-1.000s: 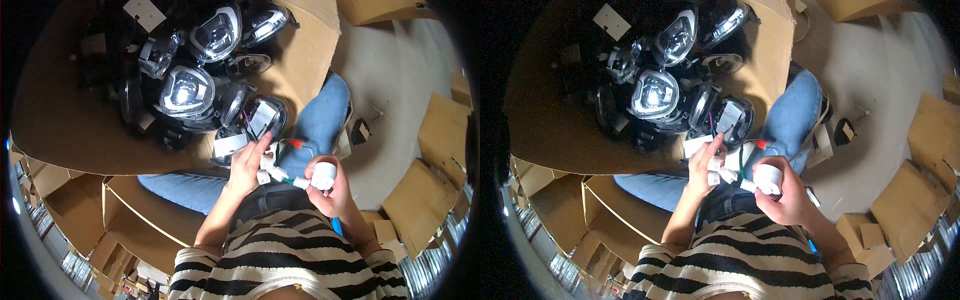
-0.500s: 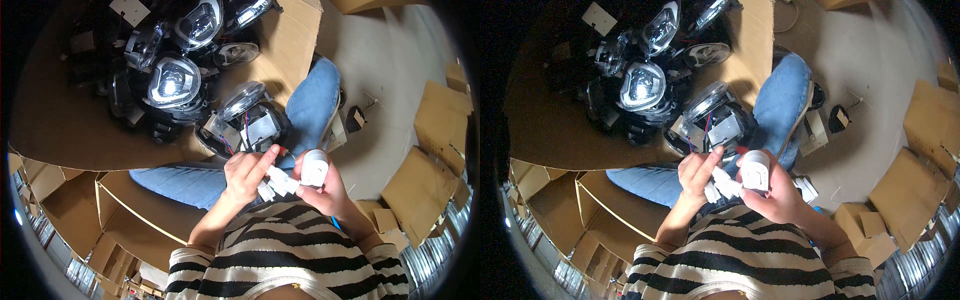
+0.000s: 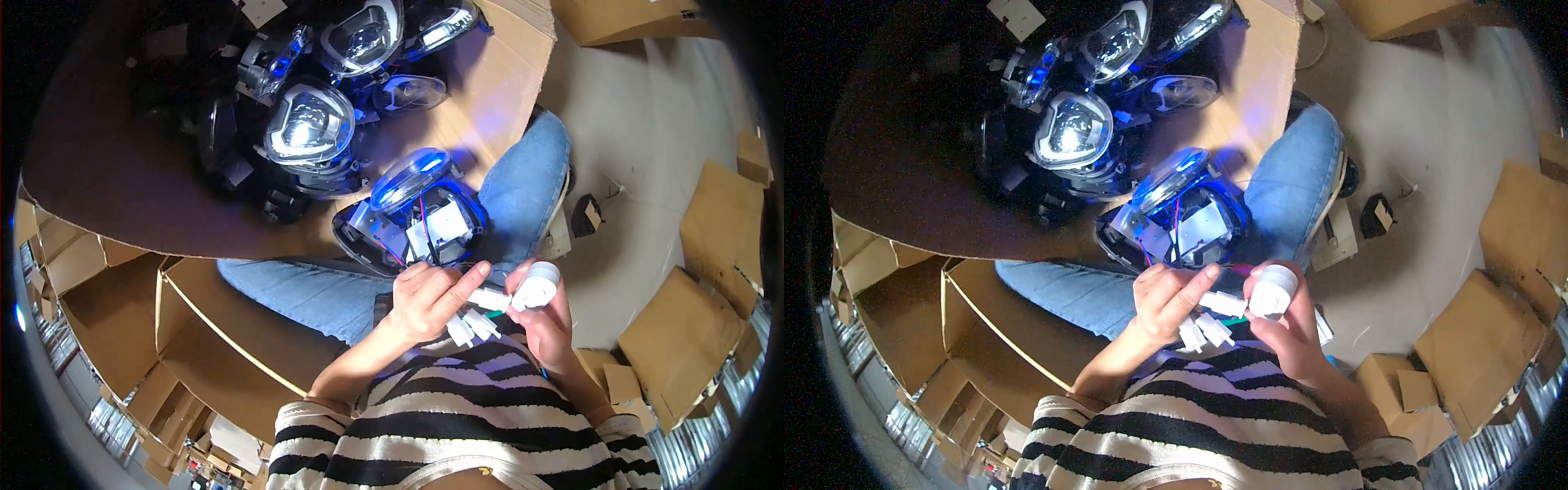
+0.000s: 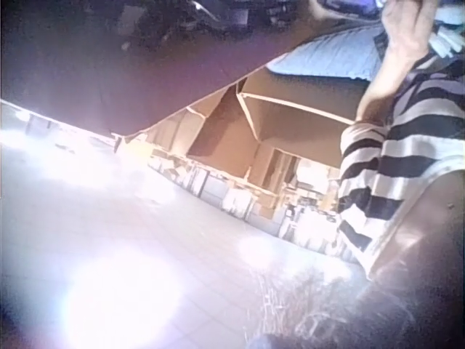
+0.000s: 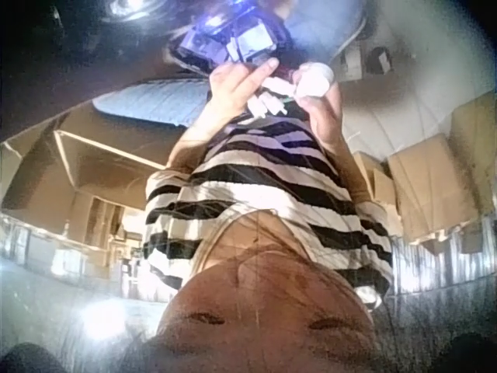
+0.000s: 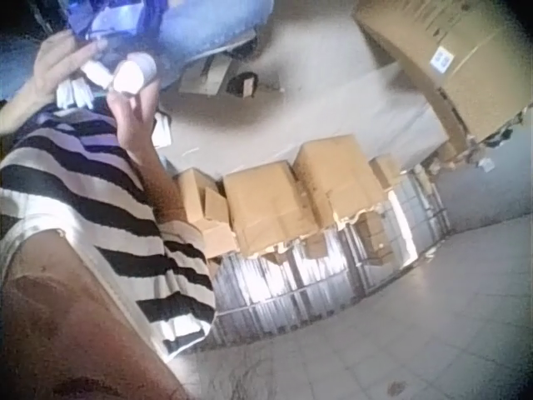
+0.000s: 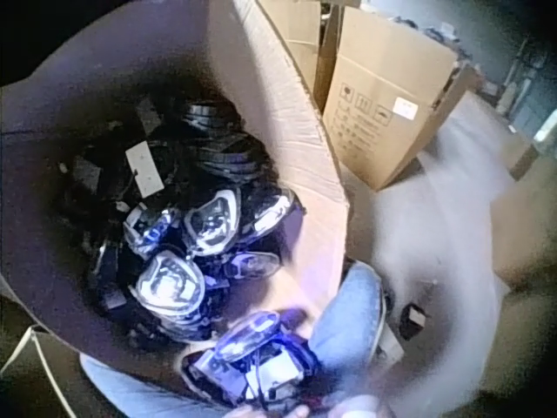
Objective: Testing the functionality and light output of automotive headlight assemblies using a handheld power source.
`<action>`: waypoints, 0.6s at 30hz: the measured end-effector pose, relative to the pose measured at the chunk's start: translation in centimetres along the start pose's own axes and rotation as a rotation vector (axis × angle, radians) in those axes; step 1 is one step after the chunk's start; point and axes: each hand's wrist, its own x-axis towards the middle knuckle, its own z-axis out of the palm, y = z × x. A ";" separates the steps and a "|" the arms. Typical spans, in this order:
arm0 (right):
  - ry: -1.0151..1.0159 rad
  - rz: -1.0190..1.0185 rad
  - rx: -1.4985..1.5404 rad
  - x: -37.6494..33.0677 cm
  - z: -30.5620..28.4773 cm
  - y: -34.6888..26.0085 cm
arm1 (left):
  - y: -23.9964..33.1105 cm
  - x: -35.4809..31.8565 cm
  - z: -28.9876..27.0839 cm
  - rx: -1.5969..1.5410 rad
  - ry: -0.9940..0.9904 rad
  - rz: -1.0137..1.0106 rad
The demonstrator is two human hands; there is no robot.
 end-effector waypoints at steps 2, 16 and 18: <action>0.073 0.032 -0.015 0.0 0.4 -0.1 | 0.2 -0.2 -0.1 -0.027 -0.005 -0.021; 0.102 -0.100 -0.025 1.1 -0.2 0.3 | 1.0 -0.3 -1.6 -0.154 -0.035 -0.376; 0.303 -0.030 0.016 1.4 -1.0 -0.2 | 1.0 0.1 -3.1 -0.402 0.092 -0.640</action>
